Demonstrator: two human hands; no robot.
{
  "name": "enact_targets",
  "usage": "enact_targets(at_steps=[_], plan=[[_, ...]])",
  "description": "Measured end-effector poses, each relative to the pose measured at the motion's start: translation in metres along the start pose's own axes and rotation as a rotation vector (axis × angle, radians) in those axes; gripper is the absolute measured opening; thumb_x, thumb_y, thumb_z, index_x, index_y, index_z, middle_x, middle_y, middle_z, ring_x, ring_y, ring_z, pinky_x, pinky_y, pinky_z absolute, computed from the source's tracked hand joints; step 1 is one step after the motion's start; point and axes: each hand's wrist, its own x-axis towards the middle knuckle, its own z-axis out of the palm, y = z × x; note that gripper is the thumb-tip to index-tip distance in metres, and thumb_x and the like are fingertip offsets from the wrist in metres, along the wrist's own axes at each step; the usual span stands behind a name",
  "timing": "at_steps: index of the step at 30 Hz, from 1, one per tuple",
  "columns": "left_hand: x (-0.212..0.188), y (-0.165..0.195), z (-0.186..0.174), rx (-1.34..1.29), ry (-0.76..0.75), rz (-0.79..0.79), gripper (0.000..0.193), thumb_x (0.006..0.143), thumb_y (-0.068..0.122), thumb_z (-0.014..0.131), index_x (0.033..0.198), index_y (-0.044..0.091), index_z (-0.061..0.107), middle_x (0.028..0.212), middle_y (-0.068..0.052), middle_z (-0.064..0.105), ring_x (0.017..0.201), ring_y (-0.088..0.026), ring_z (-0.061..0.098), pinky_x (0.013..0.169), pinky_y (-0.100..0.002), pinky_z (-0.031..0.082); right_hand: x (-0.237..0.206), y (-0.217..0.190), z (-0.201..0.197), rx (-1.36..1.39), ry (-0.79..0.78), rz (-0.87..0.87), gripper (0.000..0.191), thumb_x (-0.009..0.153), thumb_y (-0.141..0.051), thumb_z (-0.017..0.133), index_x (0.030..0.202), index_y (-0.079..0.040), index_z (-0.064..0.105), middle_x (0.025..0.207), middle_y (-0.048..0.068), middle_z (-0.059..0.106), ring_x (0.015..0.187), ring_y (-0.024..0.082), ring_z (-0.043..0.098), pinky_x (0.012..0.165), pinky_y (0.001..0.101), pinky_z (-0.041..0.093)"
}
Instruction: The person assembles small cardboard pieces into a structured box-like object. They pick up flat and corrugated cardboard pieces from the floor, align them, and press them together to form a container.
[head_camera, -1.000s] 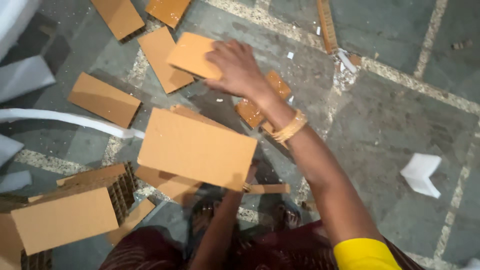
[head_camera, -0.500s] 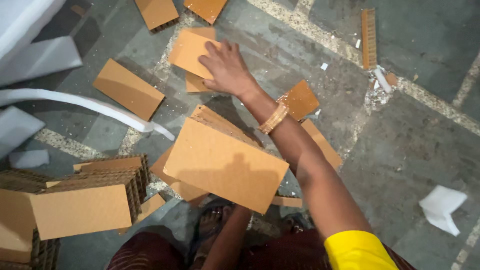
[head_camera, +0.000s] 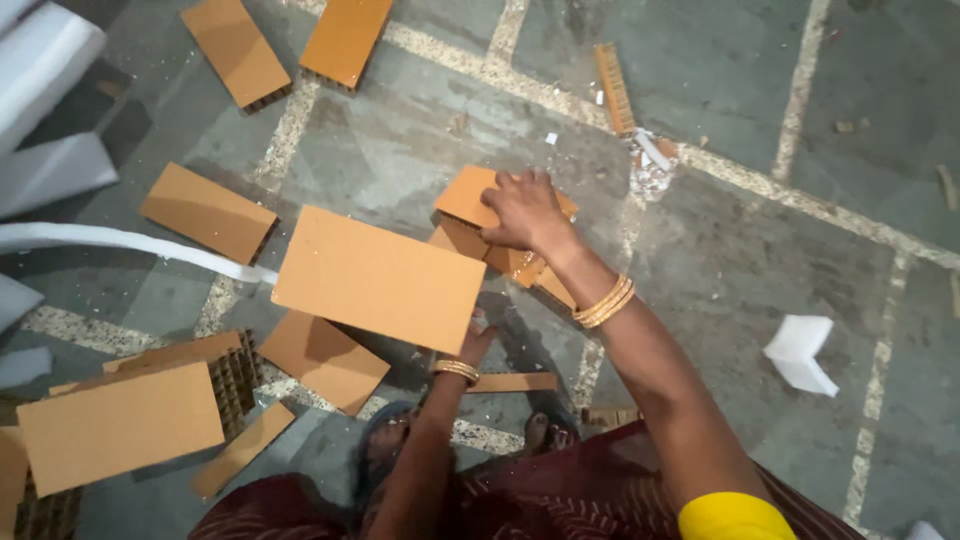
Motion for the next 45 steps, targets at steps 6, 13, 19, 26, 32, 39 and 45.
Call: enact_targets(at_steps=[6, 13, 19, 26, 32, 39, 45], plan=[[-0.003, 0.000, -0.016, -0.223, -0.120, 0.001, 0.051, 0.076, 0.031, 0.085, 0.116, 0.009, 0.064, 0.101, -0.003, 0.071, 0.085, -0.018, 0.068, 0.078, -0.036, 0.056, -0.065, 0.022, -0.010, 0.260, -0.042, 0.232, 0.054, 0.082, -0.054, 0.072, 0.123, -0.019, 0.073, 0.131, 0.008, 0.065, 0.119, 0.031, 0.062, 0.101, 0.0484, 0.047], [-0.004, 0.026, -0.004, -0.603, -0.373, -0.104, 0.054, 0.098, 0.041, 0.067, 0.140, 0.009, 0.054, 0.116, -0.009, 0.069, 0.100, -0.024, 0.062, 0.079, -0.035, 0.048, -0.162, 0.044, 0.061, 1.519, 0.344, 0.542, 0.066, 0.089, -0.041, 0.068, 0.147, -0.012, 0.053, 0.136, 0.002, 0.062, 0.120, 0.016, 0.059, 0.096, 0.0340, 0.049], [-0.006, 0.079, 0.020, -0.935, -0.396, 0.011, 0.071, 0.100, 0.034, 0.056, 0.160, 0.022, 0.019, 0.142, 0.001, 0.052, 0.123, -0.019, 0.058, 0.092, -0.034, 0.054, -0.189, 0.025, 0.105, 1.913, 0.399, 0.333, 0.065, 0.095, -0.025, 0.073, 0.152, -0.001, 0.050, 0.136, 0.016, 0.059, 0.121, 0.025, 0.059, 0.102, 0.0342, 0.050], [-0.003, 0.070, 0.034, -1.327, -0.287, 0.014, 0.062, 0.098, 0.017, 0.066, 0.152, 0.010, 0.037, 0.132, -0.007, 0.059, 0.117, -0.020, 0.062, 0.094, -0.036, 0.056, -0.206, 0.020, 0.097, 1.556, 0.027, 0.243, 0.071, 0.088, -0.031, 0.076, 0.148, -0.006, 0.050, 0.141, 0.007, 0.059, 0.130, 0.020, 0.057, 0.108, 0.0332, 0.049], [-0.003, 0.045, 0.026, -1.092, -0.383, -0.037, 0.049, 0.099, 0.026, 0.067, 0.141, 0.006, 0.053, 0.126, -0.001, 0.065, 0.116, -0.012, 0.062, 0.094, -0.028, 0.053, -0.218, 0.063, 0.104, 1.018, 0.190, 0.649, 0.080, 0.082, -0.047, 0.081, 0.147, -0.011, 0.053, 0.151, 0.012, 0.055, 0.134, 0.029, 0.057, 0.113, 0.0401, 0.049], [-0.019, 0.018, -0.003, -0.931, -0.701, -0.372, 0.052, 0.093, 0.036, 0.067, 0.137, 0.010, 0.058, 0.118, -0.001, 0.064, 0.106, -0.016, 0.060, 0.085, -0.037, 0.049, -0.244, 0.071, 0.146, 0.287, 0.173, 0.578, 0.119, 0.057, -0.049, 0.096, 0.153, -0.015, 0.034, 0.156, 0.020, 0.036, 0.141, 0.049, 0.031, 0.107, 0.0655, 0.030], [-0.012, -0.002, 0.000, -0.609, -0.695, -0.246, 0.062, 0.092, 0.043, 0.067, 0.142, 0.006, 0.059, 0.136, 0.000, 0.062, 0.125, -0.014, 0.055, 0.106, -0.030, 0.042, -0.259, 0.072, 0.158, 0.224, 0.134, 0.645, 0.118, 0.057, -0.047, 0.093, 0.156, -0.018, 0.034, 0.149, 0.014, 0.045, 0.142, 0.043, 0.037, 0.112, 0.0635, 0.034]])
